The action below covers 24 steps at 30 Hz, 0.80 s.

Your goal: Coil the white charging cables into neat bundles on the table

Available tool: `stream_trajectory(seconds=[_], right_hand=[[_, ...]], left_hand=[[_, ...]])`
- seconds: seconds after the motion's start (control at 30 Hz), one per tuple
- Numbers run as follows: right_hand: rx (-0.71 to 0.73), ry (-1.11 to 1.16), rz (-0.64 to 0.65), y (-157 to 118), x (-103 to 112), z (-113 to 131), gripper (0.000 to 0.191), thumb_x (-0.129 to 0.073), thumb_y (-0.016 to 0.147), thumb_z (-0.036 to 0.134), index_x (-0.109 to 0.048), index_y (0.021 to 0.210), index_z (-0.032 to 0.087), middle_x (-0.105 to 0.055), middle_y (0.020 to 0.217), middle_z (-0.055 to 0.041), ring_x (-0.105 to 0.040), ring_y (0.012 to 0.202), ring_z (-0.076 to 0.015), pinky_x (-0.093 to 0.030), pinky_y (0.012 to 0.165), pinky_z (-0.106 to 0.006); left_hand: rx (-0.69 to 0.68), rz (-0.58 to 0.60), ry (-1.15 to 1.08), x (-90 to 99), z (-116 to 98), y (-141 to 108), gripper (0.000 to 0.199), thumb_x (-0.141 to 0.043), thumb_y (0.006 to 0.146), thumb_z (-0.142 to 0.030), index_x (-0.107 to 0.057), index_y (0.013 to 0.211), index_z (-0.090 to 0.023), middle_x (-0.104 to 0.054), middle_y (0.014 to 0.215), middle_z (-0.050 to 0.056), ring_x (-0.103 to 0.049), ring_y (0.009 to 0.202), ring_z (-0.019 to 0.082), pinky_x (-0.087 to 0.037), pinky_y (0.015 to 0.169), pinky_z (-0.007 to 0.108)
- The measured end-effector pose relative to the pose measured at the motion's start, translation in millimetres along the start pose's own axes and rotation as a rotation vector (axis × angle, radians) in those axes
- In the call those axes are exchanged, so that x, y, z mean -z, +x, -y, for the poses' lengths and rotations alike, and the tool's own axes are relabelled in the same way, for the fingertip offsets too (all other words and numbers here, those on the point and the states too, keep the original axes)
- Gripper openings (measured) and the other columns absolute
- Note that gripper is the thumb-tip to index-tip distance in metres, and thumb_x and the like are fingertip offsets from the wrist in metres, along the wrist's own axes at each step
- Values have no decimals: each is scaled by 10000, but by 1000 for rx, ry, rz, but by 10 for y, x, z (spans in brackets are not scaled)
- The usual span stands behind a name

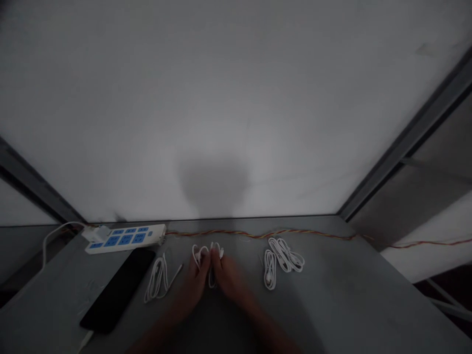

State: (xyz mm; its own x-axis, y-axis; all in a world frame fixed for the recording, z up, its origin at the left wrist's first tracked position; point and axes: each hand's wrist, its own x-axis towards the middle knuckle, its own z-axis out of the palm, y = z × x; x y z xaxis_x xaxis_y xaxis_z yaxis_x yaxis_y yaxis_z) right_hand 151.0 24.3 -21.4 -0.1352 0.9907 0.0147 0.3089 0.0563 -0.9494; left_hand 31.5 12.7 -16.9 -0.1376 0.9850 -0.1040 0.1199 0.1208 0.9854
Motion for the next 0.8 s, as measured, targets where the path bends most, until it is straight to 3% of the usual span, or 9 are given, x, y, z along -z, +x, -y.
stream_trajectory(seconds=[0.1, 0.2, 0.37, 0.5, 0.57, 0.63, 0.8], right_hand=[[11, -5, -30, 54, -91, -79, 555, -423, 907, 681, -666, 875, 184, -654, 743, -53, -583, 656, -195, -460, 597, -273], [93, 56, -31, 55, -173, -163, 531, -381, 949, 634, -642, 1004, 175, -659, 840, -55, -597, 732, -194, -477, 673, -280], [153, 14, -123, 40, -227, -243, 645, -338, 933, 680, -684, 789, 155, -616, 747, -58, -560, 711, -193, -455, 692, -292], [103, 146, -69, 56, -138, -213, 572, -461, 889, 668, -707, 861, 152, -636, 736, -42, -589, 698, -195, -485, 676, -288], [61, 217, -61, 60, -74, -186, 544, -523, 855, 661, -707, 938, 156, -658, 761, -44, -617, 724, -212, -502, 668, -292], [40, 244, -75, 57, -27, -168, 535, -552, 840, 651, -701, 987, 159, -676, 799, -55, -636, 762, -230, -517, 680, -303], [136, 199, -137, 17, -19, -168, 477, -493, 908, 579, -674, 1058, 164, -678, 886, -79, -642, 822, -223, -532, 759, -317]], left_hand=[[8, 40, 4, 35, 41, 57, 509, -445, 888, -565, -551, 1191, -170, -634, 1263, 156, -599, 1179, 252, -455, 978, 345], [22, 106, 62, 57, 86, 105, 499, -389, 914, -552, -604, 1133, -159, -654, 1236, 144, -575, 1207, 260, -436, 1006, 353], [31, 168, 96, 49, 192, 124, 506, -333, 939, -494, -569, 1245, -168, -589, 1350, 117, -429, 1358, 254, -296, 1140, 403], [-109, 358, 100, 93, 149, 117, 612, -533, 858, -461, -444, 1400, -194, -482, 1464, 94, -330, 1420, 254, -228, 1181, 418], [-135, 514, 100, 138, 72, 116, 837, -687, 750, -374, -315, 1481, -208, -470, 1475, 98, -384, 1387, 278, -281, 1159, 440], [-117, 615, 120, 182, 7, 119, 941, -707, 718, -280, -217, 1518, -200, -457, 1483, 112, -449, 1343, 280, -337, 1131, 436], [-192, 540, 281, 211, 77, 134, 725, -482, 824, -167, -254, 1512, -182, -339, 1559, 73, -281, 1443, 211, -195, 1203, 407]])
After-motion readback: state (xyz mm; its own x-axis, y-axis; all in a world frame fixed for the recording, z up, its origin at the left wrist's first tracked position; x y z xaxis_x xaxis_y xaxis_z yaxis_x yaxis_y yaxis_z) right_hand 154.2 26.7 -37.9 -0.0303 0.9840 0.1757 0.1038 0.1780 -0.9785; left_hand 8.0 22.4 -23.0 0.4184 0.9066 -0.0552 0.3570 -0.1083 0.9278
